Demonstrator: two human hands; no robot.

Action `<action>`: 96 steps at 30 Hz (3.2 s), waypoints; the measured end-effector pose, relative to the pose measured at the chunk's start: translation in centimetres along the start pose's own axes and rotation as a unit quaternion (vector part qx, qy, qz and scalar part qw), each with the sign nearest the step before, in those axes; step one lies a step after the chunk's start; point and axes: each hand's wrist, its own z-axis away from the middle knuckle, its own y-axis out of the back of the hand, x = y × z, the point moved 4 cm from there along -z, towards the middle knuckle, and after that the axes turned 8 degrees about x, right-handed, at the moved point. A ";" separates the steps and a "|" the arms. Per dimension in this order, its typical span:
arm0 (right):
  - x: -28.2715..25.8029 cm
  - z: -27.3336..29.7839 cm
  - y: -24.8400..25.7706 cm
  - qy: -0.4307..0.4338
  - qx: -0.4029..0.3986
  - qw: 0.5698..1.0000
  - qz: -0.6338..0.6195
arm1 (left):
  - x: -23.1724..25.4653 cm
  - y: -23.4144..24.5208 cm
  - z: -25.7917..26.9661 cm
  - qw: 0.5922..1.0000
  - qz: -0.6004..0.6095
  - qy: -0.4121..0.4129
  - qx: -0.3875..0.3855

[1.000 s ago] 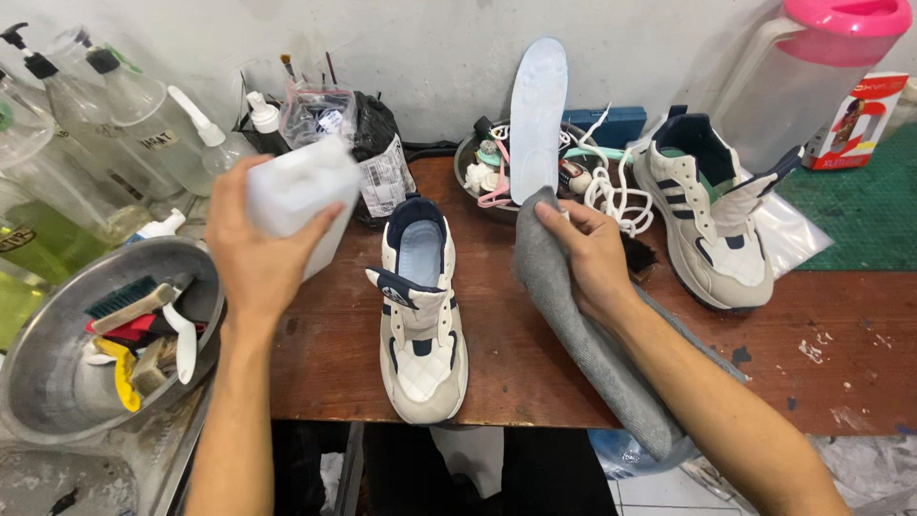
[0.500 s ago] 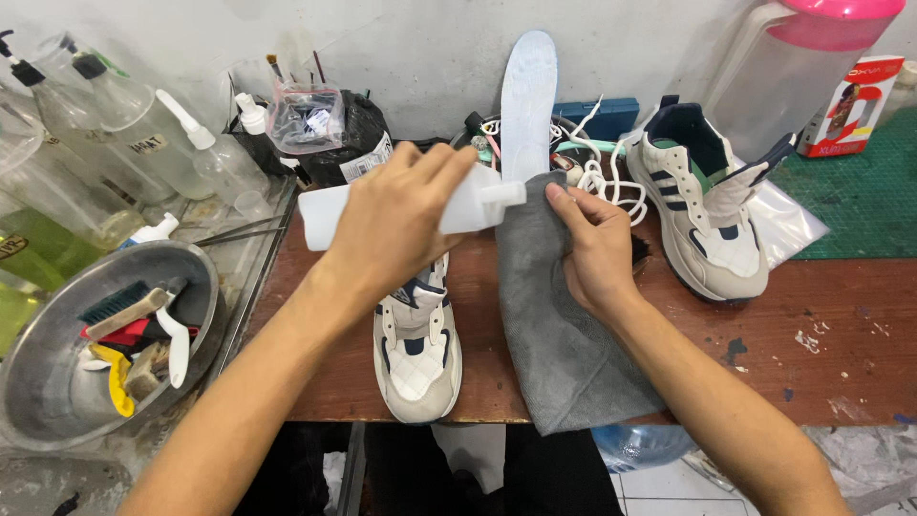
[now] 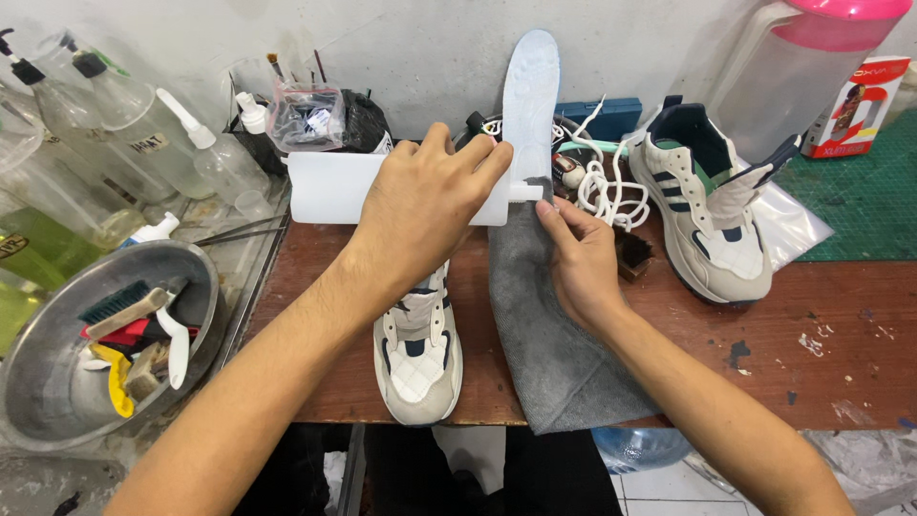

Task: The person places a pair of beige high-top sneakers into a clear plastic bag and seals it. Then, the person removes the insoles from a pair of white and navy sneakers, wipes the interior with a cloth, and uses a small brush to clean the heel area of one shoe.

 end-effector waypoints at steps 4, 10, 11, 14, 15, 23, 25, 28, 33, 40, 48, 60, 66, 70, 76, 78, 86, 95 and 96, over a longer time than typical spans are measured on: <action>1.0 -0.5 0.6 -0.013 -0.005 1.000 -0.007 | 0.0 0.1 0.0 1.000 0.010 0.004 -0.005; 2.3 -1.7 1.3 -0.079 -0.017 0.994 -0.075 | -0.6 1.2 0.1 0.997 0.048 0.054 -0.023; 1.6 -1.3 1.1 -0.094 -0.028 0.991 -0.091 | -0.9 1.2 0.3 0.994 0.072 0.079 -0.024; 1.0 -0.9 0.9 -0.116 -0.041 0.986 -0.115 | -1.7 0.6 1.3 0.983 0.111 0.142 -0.030; 1.1 -0.9 0.9 -0.122 -0.045 0.984 -0.122 | -2.2 0.2 1.8 0.975 0.125 0.180 -0.032; 0.1 -1.0 1.1 -0.179 -0.097 0.958 -0.200 | -8.2 1.9 6.2 0.907 0.228 0.353 0.027; 0.2 -1.2 1.2 -0.181 -0.097 0.957 -0.203 | -9.4 1.9 8.3 0.887 0.236 0.392 0.065; 1.1 -1.6 1.6 -0.196 -0.104 0.955 -0.196 | -10.9 1.0 12.3 0.848 0.168 0.493 0.099; 3.1 -2.9 2.7 -0.142 -0.059 0.983 -0.103 | -11.7 -0.6 17.2 0.813 0.165 0.533 0.163; -2.2 0.1 -0.4 -0.142 -0.054 0.983 -0.101 | -11.0 0.4 18.5 0.818 0.136 0.536 0.159; 1.5 -2.7 1.8 -0.136 -0.131 0.981 -0.033 | -6.6 3.5 8.0 0.913 0.228 0.261 0.215; 0.3 -2.2 1.1 -0.076 -0.123 0.989 -0.019 | -3.9 -15.1 10.1 0.672 0.393 0.362 -0.513; -0.2 -2.5 1.3 0.015 -0.122 0.992 -0.019 | -6.4 -0.9 7.8 0.756 0.395 0.403 -0.332; -1.6 -1.1 0.8 0.019 -0.122 0.992 0.001 | -6.3 2.3 10.1 0.805 0.381 0.407 -0.204; -3.5 1.5 -1.8 0.039 -0.150 0.988 0.013 | -3.8 5.5 10.3 0.788 0.400 0.458 -0.094; -2.3 1.5 -1.6 0.031 -0.151 0.988 -0.016 | -3.8 5.8 10.2 0.758 0.411 0.485 -0.147; -3.1 3.2 -5.4 0.136 -0.139 0.980 -0.047 | -2.4 8.9 6.0 0.779 0.442 0.444 0.002; -8.9 3.1 -8.3 0.407 -0.211 0.883 0.100 | -0.6 7.6 5.5 0.828 0.337 0.391 0.220; -9.0 2.9 -8.3 0.430 -0.201 0.873 0.109 | -0.3 7.3 5.4 0.848 0.295 0.379 0.224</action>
